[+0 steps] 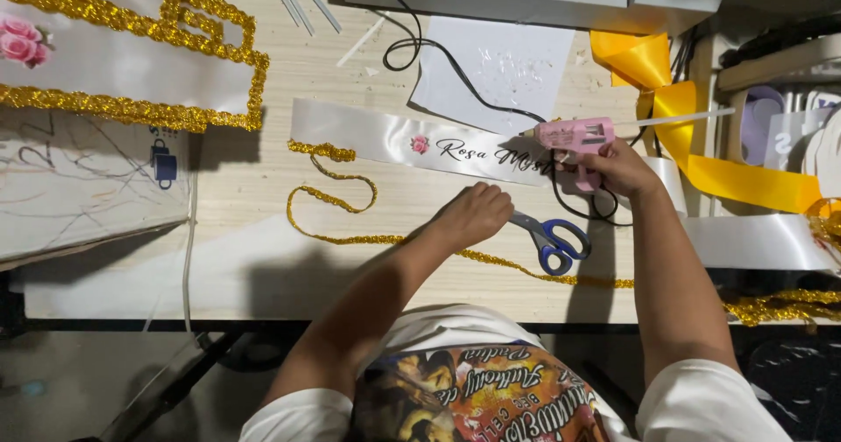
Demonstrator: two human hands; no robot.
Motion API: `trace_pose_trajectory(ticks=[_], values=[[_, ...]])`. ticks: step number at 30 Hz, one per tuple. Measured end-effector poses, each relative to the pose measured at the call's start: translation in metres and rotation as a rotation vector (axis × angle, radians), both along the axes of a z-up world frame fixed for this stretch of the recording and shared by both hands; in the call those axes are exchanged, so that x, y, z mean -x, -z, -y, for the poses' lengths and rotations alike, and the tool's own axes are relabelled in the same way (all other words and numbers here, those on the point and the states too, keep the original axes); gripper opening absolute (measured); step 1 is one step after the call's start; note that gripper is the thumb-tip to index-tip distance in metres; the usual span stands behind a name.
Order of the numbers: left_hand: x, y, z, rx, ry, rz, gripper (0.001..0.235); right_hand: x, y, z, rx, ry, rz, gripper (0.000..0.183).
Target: The person decorates white satin sashes by applying a gold glittery trim along the edges. They use a hot glue gun to secure the trim, carefully aligning it with the sash borders. The person also handles scissors and adjusts the sashes on the table during the process.
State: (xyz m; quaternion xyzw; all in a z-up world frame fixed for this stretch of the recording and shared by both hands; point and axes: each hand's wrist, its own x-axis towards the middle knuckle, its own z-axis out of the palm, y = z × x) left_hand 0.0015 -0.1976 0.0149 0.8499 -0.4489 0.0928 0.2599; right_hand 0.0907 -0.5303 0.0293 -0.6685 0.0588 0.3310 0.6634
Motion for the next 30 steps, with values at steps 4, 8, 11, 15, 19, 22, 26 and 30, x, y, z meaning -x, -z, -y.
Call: trace_pose_trajectory(ticks=[4, 8, 11, 15, 19, 22, 26, 30], values=[[-0.023, -0.002, 0.008, 0.049, 0.001, 0.078, 0.005, 0.0, -0.014, -0.009, -0.009, 0.039, -0.043, 0.04], [-0.047, 0.009, 0.016, 0.013, 0.017, 0.088, 0.004, -0.001, -0.005, 0.0, -0.038, 0.011, -0.025, 0.039], [-0.051, 0.008, 0.009, 0.01, -0.015, 0.069, 0.004, -0.003, -0.002, 0.0, -0.058, -0.012, -0.016, 0.039], [-0.058, 0.0, -0.032, 0.054, -0.084, -0.224, 0.026, -0.003, 0.011, 0.019, -0.016, 0.019, -0.026, 0.038], [-0.055, 0.022, -0.143, 0.048, -0.497, -0.142, 0.031, -0.012, -0.01, 0.025, 0.129, 0.107, -0.075, 0.045], [-0.037, -0.028, -0.197, -0.014, -0.599, -0.035, 0.036, -0.025, -0.048, 0.019, -0.042, 0.0, 0.175, 0.05], [-0.021, -0.011, -0.214, 0.125, -0.622, -0.131, 0.034, -0.04, -0.112, -0.021, 0.129, 0.011, 0.217, 0.05], [-0.02, -0.004, -0.216, 0.144, -0.66, -0.083, 0.022, -0.046, -0.131, -0.089, 0.359, -0.203, 0.322, 0.04]])
